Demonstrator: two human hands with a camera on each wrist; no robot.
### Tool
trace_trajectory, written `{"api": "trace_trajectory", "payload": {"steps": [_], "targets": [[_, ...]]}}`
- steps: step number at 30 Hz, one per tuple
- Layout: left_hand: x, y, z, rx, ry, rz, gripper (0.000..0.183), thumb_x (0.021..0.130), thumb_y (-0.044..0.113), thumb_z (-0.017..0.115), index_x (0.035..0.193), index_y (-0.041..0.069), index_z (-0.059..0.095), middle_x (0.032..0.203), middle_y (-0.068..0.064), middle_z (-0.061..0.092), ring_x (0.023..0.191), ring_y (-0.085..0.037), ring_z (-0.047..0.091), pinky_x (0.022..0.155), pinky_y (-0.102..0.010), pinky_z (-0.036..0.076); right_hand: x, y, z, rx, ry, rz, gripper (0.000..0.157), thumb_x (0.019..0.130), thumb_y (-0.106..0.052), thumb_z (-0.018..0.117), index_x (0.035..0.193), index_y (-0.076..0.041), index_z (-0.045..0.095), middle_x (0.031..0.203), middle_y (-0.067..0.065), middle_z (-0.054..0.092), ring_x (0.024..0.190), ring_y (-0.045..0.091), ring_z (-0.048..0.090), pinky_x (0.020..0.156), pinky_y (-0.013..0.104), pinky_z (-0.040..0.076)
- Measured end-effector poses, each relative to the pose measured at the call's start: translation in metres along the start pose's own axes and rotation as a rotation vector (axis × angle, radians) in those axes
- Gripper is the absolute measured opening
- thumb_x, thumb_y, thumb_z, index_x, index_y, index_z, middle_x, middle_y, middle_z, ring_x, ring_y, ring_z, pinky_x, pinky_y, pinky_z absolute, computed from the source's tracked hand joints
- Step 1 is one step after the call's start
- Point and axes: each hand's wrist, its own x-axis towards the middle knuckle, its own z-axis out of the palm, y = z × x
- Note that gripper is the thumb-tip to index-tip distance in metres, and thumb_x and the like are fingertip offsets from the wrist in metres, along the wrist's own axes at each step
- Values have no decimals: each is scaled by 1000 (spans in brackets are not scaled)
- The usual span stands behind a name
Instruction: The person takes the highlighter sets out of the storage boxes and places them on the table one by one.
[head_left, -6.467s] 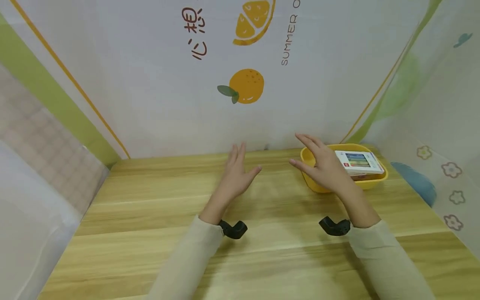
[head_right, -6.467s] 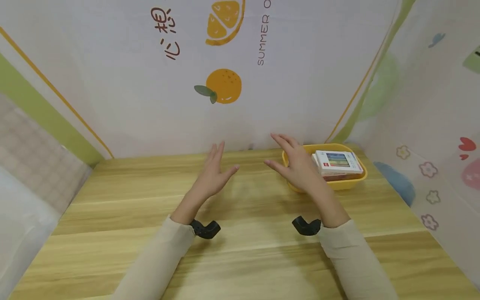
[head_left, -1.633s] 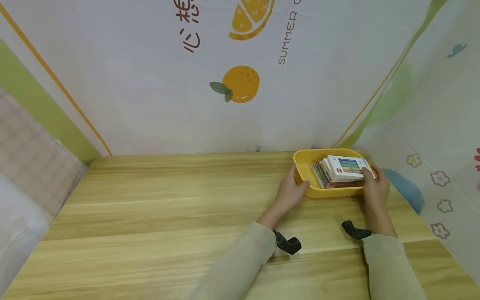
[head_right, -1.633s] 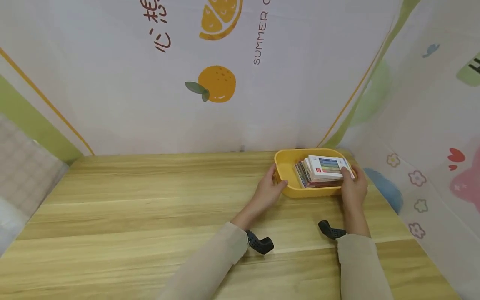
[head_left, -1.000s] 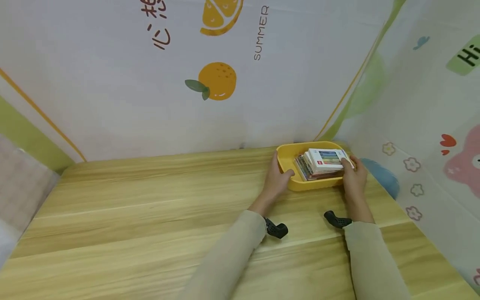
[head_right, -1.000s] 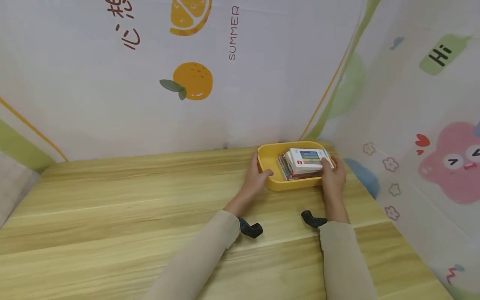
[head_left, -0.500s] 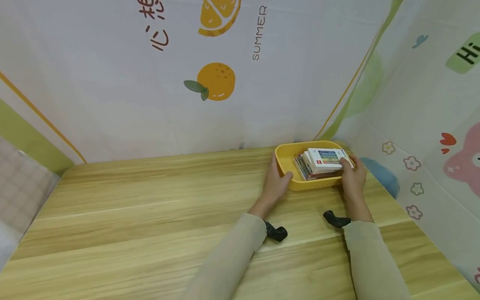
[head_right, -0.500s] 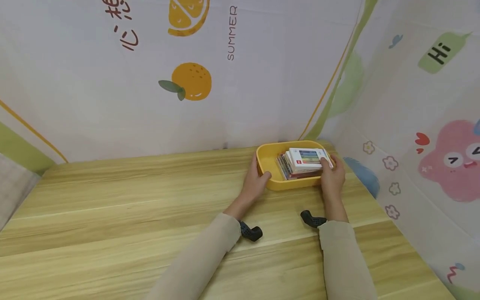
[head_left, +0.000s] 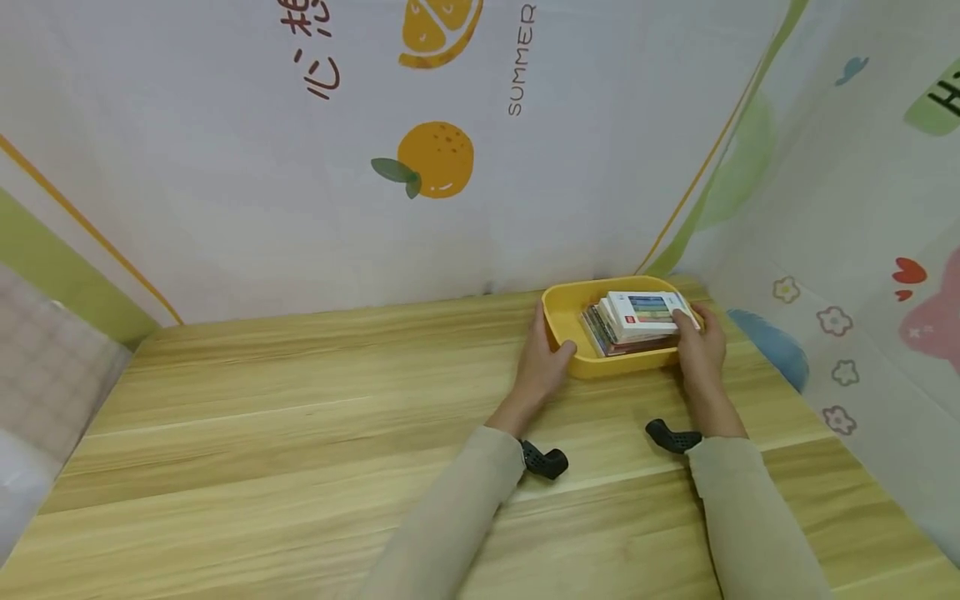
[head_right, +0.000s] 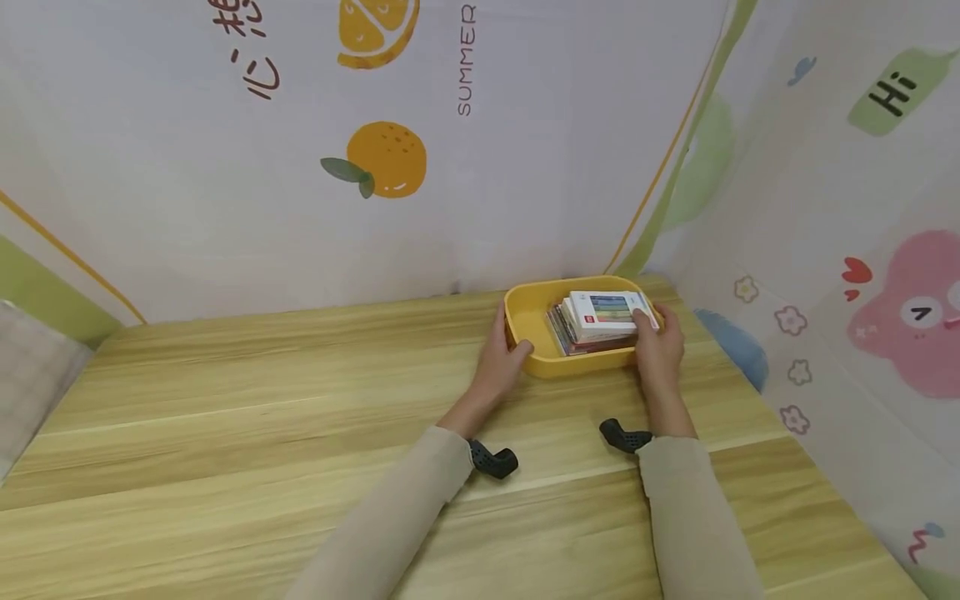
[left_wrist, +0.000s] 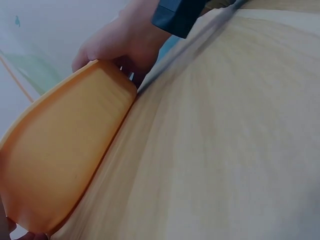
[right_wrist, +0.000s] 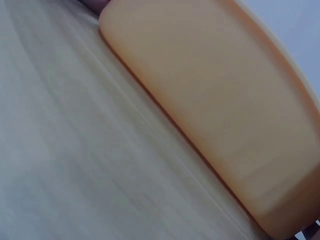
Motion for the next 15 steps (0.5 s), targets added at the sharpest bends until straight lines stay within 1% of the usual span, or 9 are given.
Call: {"api": "trace_trajectory", "payload": {"steps": [7, 15], "targets": [[-3, -2, -9, 18, -1, -9, 90, 88, 23, 53, 164, 13, 6, 171, -5, 17, 156, -19, 22, 127, -39, 23, -4, -2, 7, -26, -12, -27, 64, 101, -47, 50, 157, -20, 36, 166, 5, 31, 151, 23, 27, 127, 40, 19], [-7, -3, -19, 17, -5, -26, 90, 87, 23, 53, 164, 13, 6, 170, -6, 18, 155, -20, 24, 126, -41, 24, -10, 0, 13, -18, -11, -37, 64, 101, -46, 51, 157, -18, 37, 165, 6, 33, 151, 22, 27, 127, 39, 18]]}}
